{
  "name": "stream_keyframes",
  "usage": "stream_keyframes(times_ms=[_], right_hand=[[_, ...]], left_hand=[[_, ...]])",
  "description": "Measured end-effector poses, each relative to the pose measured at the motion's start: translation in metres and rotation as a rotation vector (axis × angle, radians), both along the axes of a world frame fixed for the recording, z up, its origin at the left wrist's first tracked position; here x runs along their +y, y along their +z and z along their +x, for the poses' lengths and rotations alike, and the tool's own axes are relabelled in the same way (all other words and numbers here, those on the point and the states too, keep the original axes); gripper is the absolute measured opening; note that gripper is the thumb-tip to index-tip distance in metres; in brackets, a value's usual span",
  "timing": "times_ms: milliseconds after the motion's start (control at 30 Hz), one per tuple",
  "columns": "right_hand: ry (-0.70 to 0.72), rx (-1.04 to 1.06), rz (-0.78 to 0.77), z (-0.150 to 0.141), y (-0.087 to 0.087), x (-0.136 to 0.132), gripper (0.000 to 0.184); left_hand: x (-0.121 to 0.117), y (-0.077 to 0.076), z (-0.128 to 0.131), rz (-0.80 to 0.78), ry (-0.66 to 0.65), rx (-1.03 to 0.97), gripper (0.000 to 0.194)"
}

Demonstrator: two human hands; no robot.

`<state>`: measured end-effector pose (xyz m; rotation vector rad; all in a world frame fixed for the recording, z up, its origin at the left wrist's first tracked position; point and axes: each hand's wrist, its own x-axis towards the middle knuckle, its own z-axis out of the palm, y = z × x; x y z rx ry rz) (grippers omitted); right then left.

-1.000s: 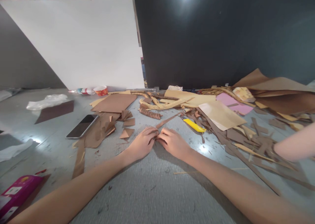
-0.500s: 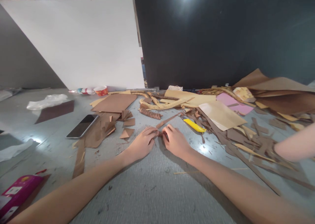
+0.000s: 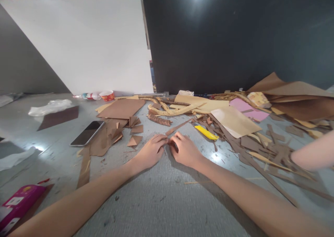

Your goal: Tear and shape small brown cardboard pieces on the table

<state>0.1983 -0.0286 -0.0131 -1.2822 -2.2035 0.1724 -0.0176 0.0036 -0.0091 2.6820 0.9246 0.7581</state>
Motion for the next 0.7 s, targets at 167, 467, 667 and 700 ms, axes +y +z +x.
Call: stream_keyframes(times_ms=[167, 467, 667, 700], right_hand=[[0.011, -0.001, -0.015, 0.0004, 0.0023, -0.0014, 0.016], [0.050, 0.057, -0.057, 0.0001, -0.0004, 0.0012, 0.018], [0.097, 0.099, -0.076, 0.0006, -0.0011, 0.0016, 0.020], [0.099, 0.099, -0.077, 0.0008, -0.0015, 0.0017, 0.020]], left_hand=[[0.0000, 0.0002, -0.0004, -0.002, -0.001, 0.001, 0.039], [0.0016, -0.0027, -0.0014, 0.016, -0.007, 0.015, 0.042], [0.0041, -0.0091, -0.0022, 0.033, -0.008, 0.008, 0.042], [0.0042, -0.0095, -0.0023, 0.033, -0.009, 0.007, 0.043]])
